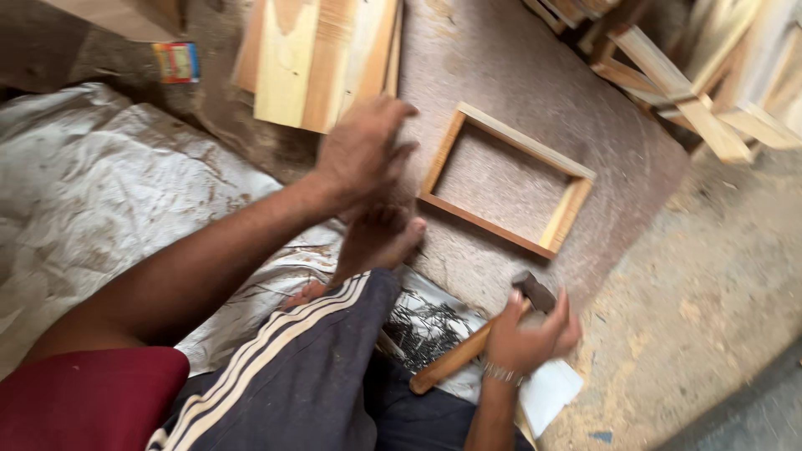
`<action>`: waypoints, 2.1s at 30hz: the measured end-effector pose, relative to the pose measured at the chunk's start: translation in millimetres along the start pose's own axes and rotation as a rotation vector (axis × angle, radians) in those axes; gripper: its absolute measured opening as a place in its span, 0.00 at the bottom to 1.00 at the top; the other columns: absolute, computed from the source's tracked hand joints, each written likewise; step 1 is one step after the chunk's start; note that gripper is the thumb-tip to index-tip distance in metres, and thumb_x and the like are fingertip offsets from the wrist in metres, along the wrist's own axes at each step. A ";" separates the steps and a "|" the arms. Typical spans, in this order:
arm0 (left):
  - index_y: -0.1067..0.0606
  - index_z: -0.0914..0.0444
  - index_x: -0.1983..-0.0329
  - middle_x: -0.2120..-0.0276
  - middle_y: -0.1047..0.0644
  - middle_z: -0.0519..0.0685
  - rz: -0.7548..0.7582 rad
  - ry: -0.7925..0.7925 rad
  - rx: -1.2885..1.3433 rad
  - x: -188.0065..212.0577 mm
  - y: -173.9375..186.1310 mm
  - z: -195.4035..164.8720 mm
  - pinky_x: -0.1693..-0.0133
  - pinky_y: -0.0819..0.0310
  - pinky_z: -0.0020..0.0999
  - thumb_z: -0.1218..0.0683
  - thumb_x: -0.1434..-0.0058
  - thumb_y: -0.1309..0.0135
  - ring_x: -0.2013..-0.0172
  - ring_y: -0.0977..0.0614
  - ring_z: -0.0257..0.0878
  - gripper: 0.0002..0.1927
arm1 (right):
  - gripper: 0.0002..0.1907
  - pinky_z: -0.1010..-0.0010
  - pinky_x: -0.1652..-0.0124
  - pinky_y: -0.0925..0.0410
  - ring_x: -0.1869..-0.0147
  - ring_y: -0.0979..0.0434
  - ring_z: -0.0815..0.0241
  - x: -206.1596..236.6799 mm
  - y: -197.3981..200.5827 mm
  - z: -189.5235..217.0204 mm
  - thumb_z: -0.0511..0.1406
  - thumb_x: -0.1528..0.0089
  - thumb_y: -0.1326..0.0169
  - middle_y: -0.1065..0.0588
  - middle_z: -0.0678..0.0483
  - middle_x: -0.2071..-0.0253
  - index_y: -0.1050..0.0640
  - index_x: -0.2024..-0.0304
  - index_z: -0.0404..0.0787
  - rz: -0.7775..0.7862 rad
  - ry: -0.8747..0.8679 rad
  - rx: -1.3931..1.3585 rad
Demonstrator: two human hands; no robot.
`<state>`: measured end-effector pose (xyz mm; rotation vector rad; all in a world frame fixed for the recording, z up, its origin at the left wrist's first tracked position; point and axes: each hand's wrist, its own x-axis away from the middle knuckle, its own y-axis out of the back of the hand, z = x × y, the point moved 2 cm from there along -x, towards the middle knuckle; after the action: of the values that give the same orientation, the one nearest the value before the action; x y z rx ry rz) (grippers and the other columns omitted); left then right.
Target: The person assembles a small wooden frame by nailing wooden planks together using a hammer and nails. They repeatedly position the planks, insert nails, and hammer them into place to form a rectangular frame.
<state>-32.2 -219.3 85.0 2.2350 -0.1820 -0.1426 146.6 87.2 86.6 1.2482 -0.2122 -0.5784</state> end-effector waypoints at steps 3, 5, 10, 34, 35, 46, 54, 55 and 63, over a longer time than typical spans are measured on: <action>0.30 0.62 0.40 0.49 0.26 0.55 -0.084 0.110 -0.145 -3.5 33.1 35.6 0.45 0.27 0.43 0.44 0.34 0.36 0.48 0.24 0.47 0.27 | 0.47 0.47 0.41 0.32 0.37 0.30 0.37 42.5 -3.8 -6.4 0.40 0.44 0.34 0.37 0.36 0.37 0.41 0.27 0.37 0.119 -0.194 -0.026; 0.36 0.67 0.34 0.44 0.33 0.63 -0.069 0.205 -0.272 -10.1 48.3 58.3 0.41 0.34 0.52 0.36 0.38 0.34 0.43 0.31 0.54 0.42 | 0.57 0.51 0.51 0.25 0.47 0.24 0.39 63.7 -9.4 -18.0 0.42 0.49 0.33 0.43 0.35 0.35 0.51 0.26 0.40 0.363 -0.526 -0.134; 0.55 0.71 0.26 0.33 0.54 0.76 0.002 0.469 -0.268 -30.3 34.3 82.5 0.33 0.60 0.69 0.21 0.53 0.35 0.31 0.55 0.71 0.71 | 0.51 0.56 0.55 0.25 0.56 0.19 0.42 69.7 -17.9 -31.6 0.39 0.39 0.42 0.24 0.32 0.46 0.55 0.20 0.42 0.411 -0.567 -0.108; 0.48 0.54 0.23 0.32 0.46 0.62 0.276 0.390 1.977 23.2 85.0 21.5 0.37 0.41 0.66 0.34 0.54 0.35 0.35 0.39 0.64 0.58 | 0.44 0.58 0.43 0.33 0.38 0.30 0.42 50.9 20.6 -20.8 0.31 0.39 0.36 0.40 0.32 0.38 0.46 0.27 0.30 0.080 -0.222 -0.215; 0.48 0.53 0.23 0.32 0.46 0.63 0.385 0.352 2.138 30.8 80.3 5.9 0.37 0.41 0.68 0.33 0.53 0.36 0.35 0.39 0.66 0.58 | 0.43 0.57 0.40 0.35 0.35 0.32 0.43 48.9 24.8 -10.4 0.31 0.38 0.37 0.40 0.32 0.38 0.45 0.27 0.29 0.043 -0.155 -0.256; 0.49 0.52 0.17 0.25 0.47 0.72 1.093 0.576 2.707 60.1 -9.4 -94.9 0.37 0.45 0.81 0.22 0.43 0.53 0.33 0.43 0.82 0.56 | 0.25 0.64 0.61 0.25 0.57 0.21 0.55 -9.8 35.3 56.1 0.35 0.23 0.52 0.27 0.37 0.49 0.42 0.30 0.26 0.365 -0.171 -1.655; 0.48 0.53 0.18 0.26 0.44 0.71 1.296 0.647 2.763 63.6 -12.6 -88.9 0.37 0.42 0.79 0.23 0.45 0.57 0.34 0.38 0.82 0.55 | 0.26 0.53 0.33 0.32 0.33 0.26 0.49 -33.1 43.9 55.1 0.38 0.26 0.56 0.30 0.39 0.37 0.41 0.29 0.30 0.367 -0.297 -1.727; 0.48 0.54 0.18 0.26 0.44 0.71 1.311 0.656 2.673 63.3 -15.0 -87.5 0.37 0.42 0.79 0.22 0.44 0.57 0.34 0.38 0.81 0.56 | 0.27 0.52 0.33 0.33 0.32 0.27 0.49 -35.8 44.9 51.3 0.38 0.27 0.56 0.30 0.38 0.36 0.42 0.29 0.30 0.351 -0.333 -1.721; 0.42 0.59 0.21 0.30 0.38 0.69 1.324 0.599 2.403 78.3 -58.3 -50.7 0.42 0.28 0.73 0.21 0.37 0.58 0.38 0.28 0.70 0.52 | 0.23 0.55 0.33 0.33 0.33 0.27 0.50 -38.6 34.5 12.7 0.36 0.28 0.55 0.29 0.39 0.38 0.34 0.34 0.27 0.439 -0.418 -1.614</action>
<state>57.9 -158.7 67.6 2.9140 -2.2901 2.6197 118.6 103.6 129.0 -0.4879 -0.2578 -0.4088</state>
